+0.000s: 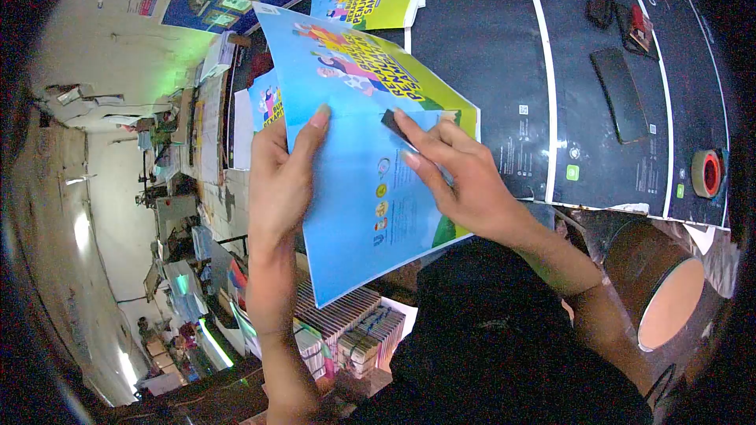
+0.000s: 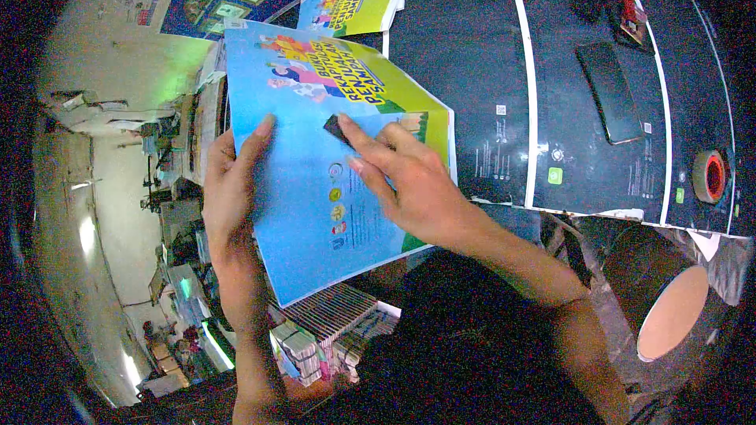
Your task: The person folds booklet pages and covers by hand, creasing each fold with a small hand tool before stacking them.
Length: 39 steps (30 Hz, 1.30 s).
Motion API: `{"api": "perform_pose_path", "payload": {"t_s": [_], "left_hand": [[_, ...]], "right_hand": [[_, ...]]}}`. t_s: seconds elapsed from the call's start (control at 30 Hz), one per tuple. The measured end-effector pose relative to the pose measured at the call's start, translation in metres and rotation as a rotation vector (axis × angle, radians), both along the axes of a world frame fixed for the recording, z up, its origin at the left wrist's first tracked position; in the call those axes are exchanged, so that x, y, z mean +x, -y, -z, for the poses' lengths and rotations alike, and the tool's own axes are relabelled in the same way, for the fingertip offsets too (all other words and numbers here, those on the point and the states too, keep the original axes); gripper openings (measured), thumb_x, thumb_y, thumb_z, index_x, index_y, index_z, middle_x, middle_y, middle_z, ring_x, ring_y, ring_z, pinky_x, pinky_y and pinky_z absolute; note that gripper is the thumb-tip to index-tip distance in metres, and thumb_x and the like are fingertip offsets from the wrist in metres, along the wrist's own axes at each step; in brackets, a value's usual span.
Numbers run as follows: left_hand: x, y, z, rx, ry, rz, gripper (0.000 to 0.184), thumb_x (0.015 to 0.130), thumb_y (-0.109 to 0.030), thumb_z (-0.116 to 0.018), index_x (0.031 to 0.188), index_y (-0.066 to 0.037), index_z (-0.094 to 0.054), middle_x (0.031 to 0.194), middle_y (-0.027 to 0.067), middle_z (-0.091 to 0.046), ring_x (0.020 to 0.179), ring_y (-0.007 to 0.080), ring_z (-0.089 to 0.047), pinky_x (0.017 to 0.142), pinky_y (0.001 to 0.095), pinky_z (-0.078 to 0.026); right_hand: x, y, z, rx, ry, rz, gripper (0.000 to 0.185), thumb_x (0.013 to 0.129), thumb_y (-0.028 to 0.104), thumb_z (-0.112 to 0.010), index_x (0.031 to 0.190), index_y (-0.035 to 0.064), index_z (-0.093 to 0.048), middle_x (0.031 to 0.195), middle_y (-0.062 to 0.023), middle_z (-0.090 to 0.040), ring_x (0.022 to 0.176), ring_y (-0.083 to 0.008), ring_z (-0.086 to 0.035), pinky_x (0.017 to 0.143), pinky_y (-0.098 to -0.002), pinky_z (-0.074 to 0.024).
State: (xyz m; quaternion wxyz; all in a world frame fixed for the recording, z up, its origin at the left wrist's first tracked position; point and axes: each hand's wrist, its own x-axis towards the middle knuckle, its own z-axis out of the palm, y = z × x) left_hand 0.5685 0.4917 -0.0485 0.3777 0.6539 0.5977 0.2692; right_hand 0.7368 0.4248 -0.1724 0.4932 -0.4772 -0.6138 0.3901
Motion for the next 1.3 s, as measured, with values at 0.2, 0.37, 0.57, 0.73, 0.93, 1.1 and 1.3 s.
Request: {"api": "perform_pose_path", "payload": {"t_s": [0.2, 0.37, 0.57, 0.73, 0.93, 1.1, 1.3], "left_hand": [[0.002, 0.016, -0.033, 0.066, 0.302, -0.117, 0.027, 0.093, -0.019, -0.066, 0.111, 0.002, -0.067, 0.096, 0.0064, -0.070, 0.082, 0.0107, -0.063, 0.075, 0.0248, -0.049], [-0.009, 0.038, 0.018, 0.275, 0.619, -0.276, 0.033, 0.096, -0.015, -0.060, 0.123, 0.004, -0.060, 0.110, 0.0119, -0.066, 0.093, 0.0184, -0.064, 0.087, 0.0304, -0.050], [-0.006, 0.052, 0.180, -0.257, 0.759, -0.484, 0.037, 0.100, -0.021, -0.059, 0.127, 0.003, -0.057, 0.119, 0.0101, -0.064, 0.101, 0.0162, -0.061, 0.088, 0.0341, -0.050], [-0.025, 0.038, 0.214, -0.440, 0.062, -0.225, 0.046, 0.098, -0.026, -0.061, 0.133, 0.003, -0.053, 0.129, 0.0190, -0.059, 0.113, 0.0220, -0.058, 0.095, 0.0367, -0.046], [-0.016, 0.042, 0.259, 0.515, -0.588, 0.141, 0.078, 0.091, -0.049, -0.063, 0.146, 0.001, -0.039, 0.153, 0.0191, -0.037, 0.139, 0.0407, -0.036, 0.111, 0.0556, -0.029], [-0.004, 0.039, 0.288, 0.431, -0.635, 0.150, 0.085, 0.092, -0.055, -0.056, 0.151, 0.001, -0.032, 0.161, 0.0147, -0.026, 0.147, 0.0386, -0.026, 0.113, 0.0599, -0.024], [-0.003, 0.037, 0.292, 0.383, -0.657, 0.135, 0.090, 0.091, -0.061, -0.053, 0.151, 0.002, -0.030, 0.161, 0.0151, -0.026, 0.147, 0.0381, -0.027, 0.114, 0.0602, -0.024]], "right_hand": [[0.041, 0.012, -0.009, 0.433, -0.118, 0.399, 0.041, 0.098, 0.009, -0.057, 0.138, 0.0021, -0.055, 0.132, -0.0194, -0.060, 0.093, -0.0234, -0.061, 0.080, -0.0338, -0.0492], [0.087, 0.054, -0.049, 0.144, -0.231, 0.676, 0.038, 0.101, 0.013, -0.052, 0.136, -0.0022, -0.051, 0.109, -0.0158, -0.066, 0.082, -0.0149, -0.061, 0.069, -0.0276, -0.0483], [0.093, 0.048, -0.016, -0.221, -0.113, 0.268, 0.023, 0.103, 0.019, -0.052, 0.115, 0.0007, -0.057, 0.085, -0.0089, -0.066, 0.072, -0.0126, -0.061, 0.064, -0.0242, -0.0492], [0.092, -0.011, 0.033, -0.343, 0.371, 0.031, 0.023, 0.102, 0.025, -0.054, 0.098, 0.0046, -0.066, 0.076, -0.0105, -0.064, 0.069, -0.0174, -0.064, 0.057, -0.0333, -0.0481], [0.060, -0.100, 0.079, 0.145, 0.910, -0.372, 0.030, 0.099, 0.039, -0.054, 0.098, 0.0144, -0.071, 0.092, -0.0094, -0.071, 0.084, -0.0316, -0.067, 0.081, -0.0440, -0.0462], [0.037, -0.139, 0.122, 0.383, 0.991, -0.601, 0.031, 0.096, 0.042, -0.055, 0.096, 0.0155, -0.071, 0.088, -0.0077, -0.071, 0.085, -0.0287, -0.067, 0.085, -0.0445, -0.0439], [0.026, -0.139, 0.142, 0.569, 1.094, -0.542, 0.036, 0.091, 0.047, -0.059, 0.085, 0.0124, -0.069, 0.081, -0.0070, -0.069, 0.085, -0.0258, -0.067, 0.084, -0.0435, -0.0443]]}}
